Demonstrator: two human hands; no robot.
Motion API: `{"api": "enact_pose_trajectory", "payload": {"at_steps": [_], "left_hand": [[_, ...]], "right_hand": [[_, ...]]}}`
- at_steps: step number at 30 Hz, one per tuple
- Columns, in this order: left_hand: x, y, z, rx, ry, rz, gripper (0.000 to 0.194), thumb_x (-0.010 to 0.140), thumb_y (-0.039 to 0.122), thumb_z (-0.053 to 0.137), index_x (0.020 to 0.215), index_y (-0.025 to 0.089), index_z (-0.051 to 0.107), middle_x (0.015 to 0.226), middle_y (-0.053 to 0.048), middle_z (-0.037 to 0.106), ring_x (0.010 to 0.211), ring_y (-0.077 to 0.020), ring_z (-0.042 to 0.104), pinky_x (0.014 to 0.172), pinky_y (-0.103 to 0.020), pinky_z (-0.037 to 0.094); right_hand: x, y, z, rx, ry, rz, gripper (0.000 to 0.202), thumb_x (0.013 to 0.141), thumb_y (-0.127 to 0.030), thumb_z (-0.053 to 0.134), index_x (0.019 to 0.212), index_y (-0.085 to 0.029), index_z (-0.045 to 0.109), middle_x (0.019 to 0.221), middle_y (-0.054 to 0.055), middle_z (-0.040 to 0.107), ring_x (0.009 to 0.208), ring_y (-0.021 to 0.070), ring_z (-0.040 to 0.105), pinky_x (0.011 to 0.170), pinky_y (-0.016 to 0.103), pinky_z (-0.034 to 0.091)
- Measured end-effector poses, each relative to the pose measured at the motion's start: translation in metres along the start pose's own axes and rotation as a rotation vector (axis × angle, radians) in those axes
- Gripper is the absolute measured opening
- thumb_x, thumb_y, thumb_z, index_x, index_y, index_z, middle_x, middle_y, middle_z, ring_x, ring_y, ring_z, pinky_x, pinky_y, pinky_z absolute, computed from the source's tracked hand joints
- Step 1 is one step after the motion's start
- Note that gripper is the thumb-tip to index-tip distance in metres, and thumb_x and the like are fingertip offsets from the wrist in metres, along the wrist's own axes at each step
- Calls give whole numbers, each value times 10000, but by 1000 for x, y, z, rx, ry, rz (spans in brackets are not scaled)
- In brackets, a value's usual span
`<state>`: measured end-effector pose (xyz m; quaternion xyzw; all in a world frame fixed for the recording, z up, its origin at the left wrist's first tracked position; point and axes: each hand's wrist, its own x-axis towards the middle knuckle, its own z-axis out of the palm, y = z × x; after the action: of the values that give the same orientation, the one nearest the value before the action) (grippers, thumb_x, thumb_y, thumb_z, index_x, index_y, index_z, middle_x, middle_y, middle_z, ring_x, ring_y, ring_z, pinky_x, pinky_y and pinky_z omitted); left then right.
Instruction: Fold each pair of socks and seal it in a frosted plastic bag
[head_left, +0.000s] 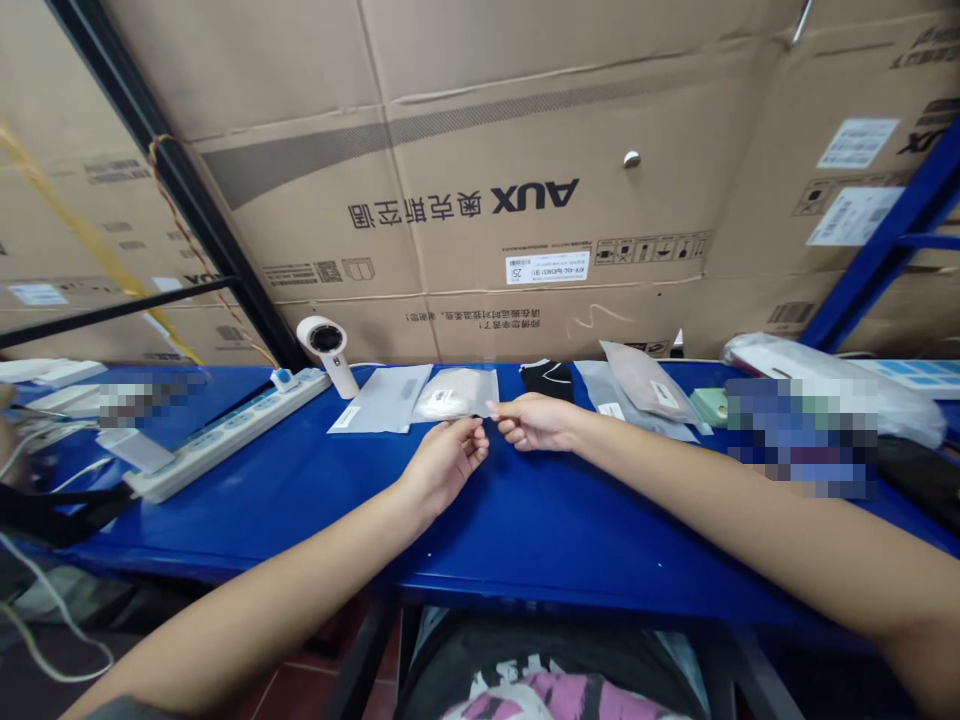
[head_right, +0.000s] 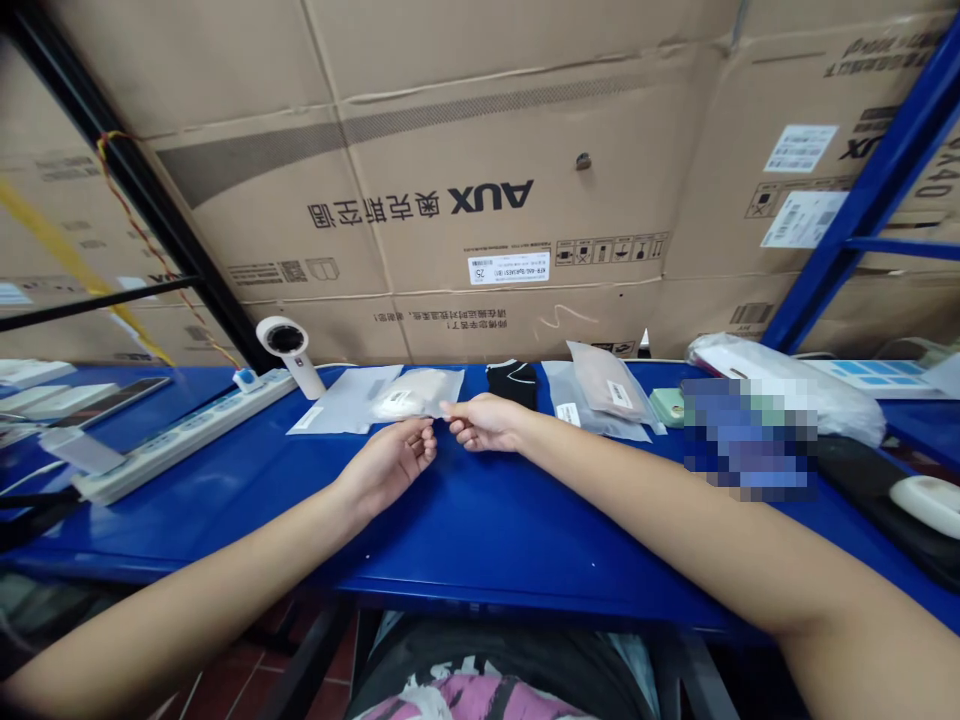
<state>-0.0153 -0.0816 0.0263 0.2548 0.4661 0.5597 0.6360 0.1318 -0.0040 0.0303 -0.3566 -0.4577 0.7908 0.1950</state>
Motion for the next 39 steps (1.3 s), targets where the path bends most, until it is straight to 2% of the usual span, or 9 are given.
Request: {"api": "enact_pose_trajectory", "payload": {"at_steps": [4, 8, 12, 15, 20, 24, 28, 34, 39], "left_hand": [[2, 0, -1, -48, -20, -84, 149, 911, 157, 585, 767, 136, 615, 580, 23, 543, 494, -54, 528, 524, -153, 471], [4, -5, -5, -96, -58, -213, 352, 995, 334, 486, 707, 142, 549, 576, 5, 529, 486, -72, 528, 489, -172, 466], [5, -10, -8, -125, -55, -250, 374, 1012, 345, 457, 704, 146, 530, 566, 11, 504, 468, -69, 497, 470, -169, 442], [4, -11, -7, -138, -82, -249, 322, 1003, 290, 483, 732, 132, 555, 585, 12, 505, 468, -58, 482, 474, -159, 429], [1, -12, -6, -142, -82, -136, 321, 989, 129, 447, 680, 116, 533, 577, 27, 469, 443, -31, 403, 462, -141, 358], [-9, -15, -5, -102, -119, -26, 315, 948, 198, 562, 644, 123, 524, 573, 26, 469, 464, -40, 391, 473, -159, 340], [-21, -19, -2, -82, -184, 55, 332, 773, 305, 790, 651, 133, 534, 586, 32, 487, 498, -45, 393, 489, -165, 335], [-37, -31, 0, -85, -232, 36, 383, 740, 396, 814, 663, 138, 541, 594, 30, 485, 518, -52, 394, 511, -174, 350], [-44, -32, 4, -130, -210, -22, 300, 851, 301, 718, 677, 136, 538, 593, 25, 470, 512, -57, 384, 499, -172, 345]], "right_hand": [[7, -7, -3, 19, 49, 47, 336, 1001, -249, 526, 685, -165, 448, 488, -92, 382, 379, 16, 308, 366, 99, 289], [3, -2, 4, -60, -22, 75, 335, 997, -291, 536, 699, -147, 489, 483, -80, 391, 386, 21, 319, 355, 100, 289], [3, 4, 8, -70, -75, 66, 384, 968, -363, 585, 665, -153, 479, 458, -89, 359, 379, 20, 289, 346, 103, 273], [5, 5, 10, -81, -102, 69, 357, 989, -322, 548, 684, -142, 496, 466, -88, 364, 377, 18, 284, 344, 104, 260], [8, -3, 16, -121, 77, 44, 316, 1000, -233, 520, 696, -157, 475, 488, -89, 378, 385, 22, 310, 365, 114, 287], [9, -22, 14, -239, 165, 26, 327, 982, -162, 531, 669, -174, 441, 493, -84, 388, 389, 25, 323, 375, 119, 300], [12, -47, 5, -365, 302, -45, 355, 983, -130, 511, 638, -171, 443, 484, -73, 385, 393, 27, 325, 373, 125, 304], [23, -78, -18, -437, 461, -141, 341, 992, -158, 508, 655, -178, 457, 473, -54, 414, 402, 39, 363, 369, 126, 344], [28, -85, -29, -445, 521, -152, 252, 961, -143, 574, 717, -156, 512, 477, -44, 469, 402, 50, 448, 406, 134, 447]]}}
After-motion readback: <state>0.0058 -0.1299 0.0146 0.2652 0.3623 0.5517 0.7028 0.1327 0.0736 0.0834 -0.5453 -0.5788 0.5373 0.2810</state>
